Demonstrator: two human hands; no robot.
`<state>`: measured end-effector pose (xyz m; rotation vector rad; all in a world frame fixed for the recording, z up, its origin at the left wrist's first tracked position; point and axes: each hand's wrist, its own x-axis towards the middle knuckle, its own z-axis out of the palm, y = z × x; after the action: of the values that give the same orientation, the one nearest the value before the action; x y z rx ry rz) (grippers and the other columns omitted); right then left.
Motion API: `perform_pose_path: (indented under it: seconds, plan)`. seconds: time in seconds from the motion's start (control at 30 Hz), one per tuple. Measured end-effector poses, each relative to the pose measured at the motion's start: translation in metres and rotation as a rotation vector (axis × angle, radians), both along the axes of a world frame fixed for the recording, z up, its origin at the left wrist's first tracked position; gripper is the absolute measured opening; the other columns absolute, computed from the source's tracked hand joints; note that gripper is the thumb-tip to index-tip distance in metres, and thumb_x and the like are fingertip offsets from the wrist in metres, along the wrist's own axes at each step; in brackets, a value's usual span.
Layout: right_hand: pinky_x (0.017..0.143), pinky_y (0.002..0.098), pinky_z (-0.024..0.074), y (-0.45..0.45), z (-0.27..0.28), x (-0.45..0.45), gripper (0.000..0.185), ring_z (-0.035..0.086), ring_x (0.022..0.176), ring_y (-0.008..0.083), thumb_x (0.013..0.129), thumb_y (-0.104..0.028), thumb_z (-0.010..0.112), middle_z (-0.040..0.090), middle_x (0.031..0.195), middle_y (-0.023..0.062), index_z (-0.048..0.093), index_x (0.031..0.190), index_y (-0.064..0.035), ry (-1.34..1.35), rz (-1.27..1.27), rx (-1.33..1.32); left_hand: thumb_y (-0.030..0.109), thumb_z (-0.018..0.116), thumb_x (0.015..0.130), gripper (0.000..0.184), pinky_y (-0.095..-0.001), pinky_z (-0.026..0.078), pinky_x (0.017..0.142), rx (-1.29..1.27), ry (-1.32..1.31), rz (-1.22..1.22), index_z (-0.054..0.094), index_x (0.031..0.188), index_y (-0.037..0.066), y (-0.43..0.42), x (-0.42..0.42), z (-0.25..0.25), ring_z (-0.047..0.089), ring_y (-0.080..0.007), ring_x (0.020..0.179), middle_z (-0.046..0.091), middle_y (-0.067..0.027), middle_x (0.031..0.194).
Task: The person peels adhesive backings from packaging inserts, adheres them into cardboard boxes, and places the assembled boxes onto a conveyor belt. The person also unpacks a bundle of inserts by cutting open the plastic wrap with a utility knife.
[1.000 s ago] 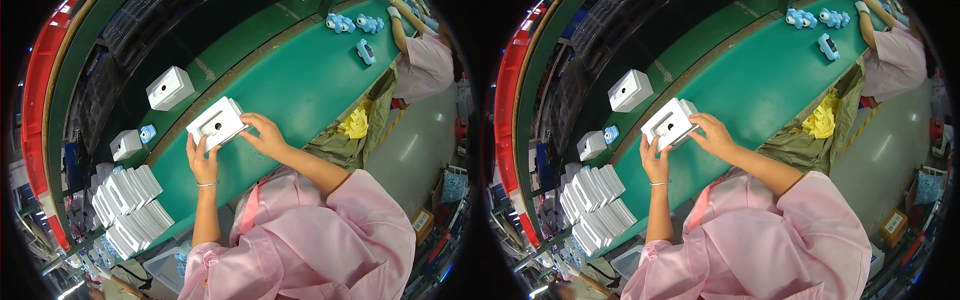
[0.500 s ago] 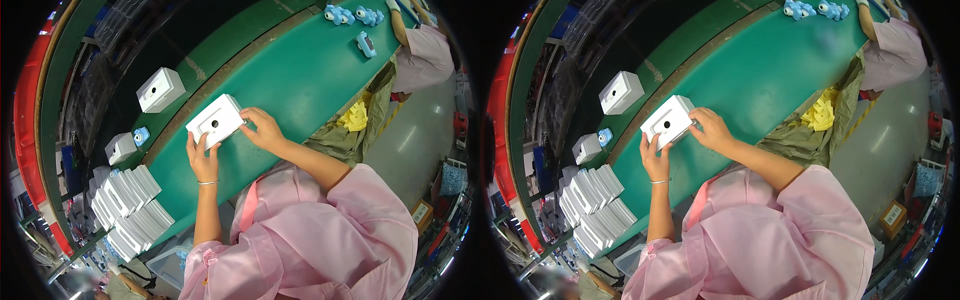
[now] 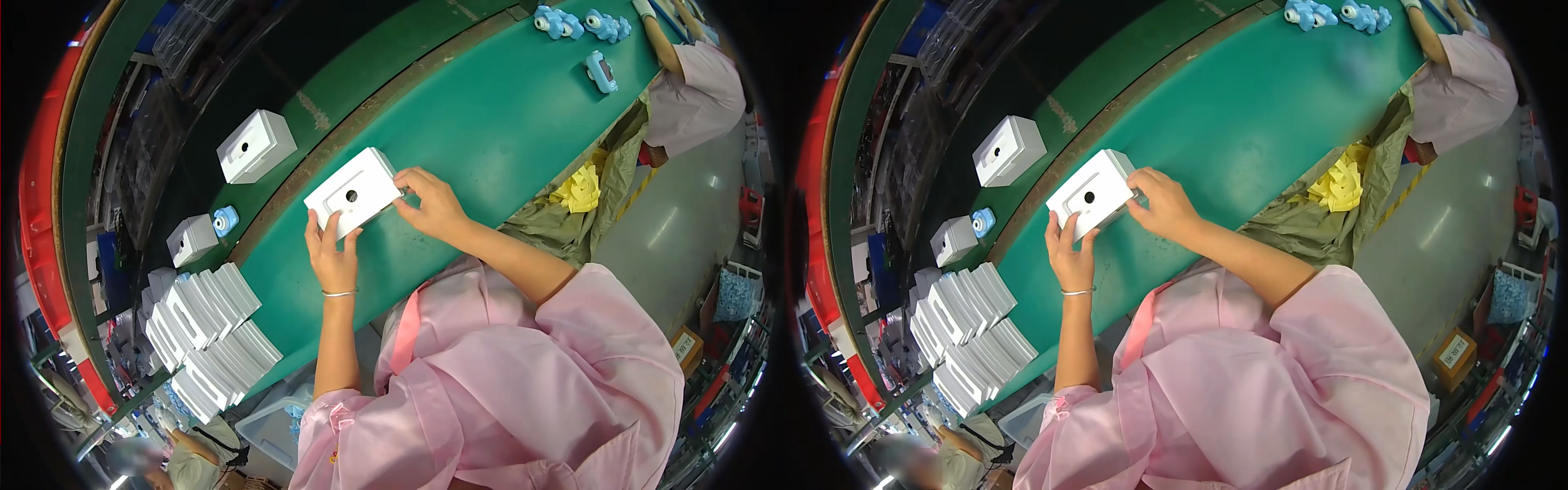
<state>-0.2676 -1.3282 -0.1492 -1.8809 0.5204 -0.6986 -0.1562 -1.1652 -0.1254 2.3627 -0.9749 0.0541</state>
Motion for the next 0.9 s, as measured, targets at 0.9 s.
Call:
perform_pose_path:
  seconds: [0.9]
  plan:
    - [0.1, 0.0415, 0.0346, -0.092, -0.002, 0.048, 0.095, 0.029, 0.125, 0.0384, 0.059, -0.021, 0.077, 0.023, 0.137, 0.0211, 0.026, 0.139, -0.0153, 0.383, 0.648, -0.303, 0.005, 0.053, 0.082, 0.067, -0.0408, 0.031, 0.102, -0.473, 0.578, 0.224, 0.02, 0.14, 0.002, -0.006, -0.024, -0.057, 0.033, -0.0342, 0.128, 0.027, -0.0218, 0.142]
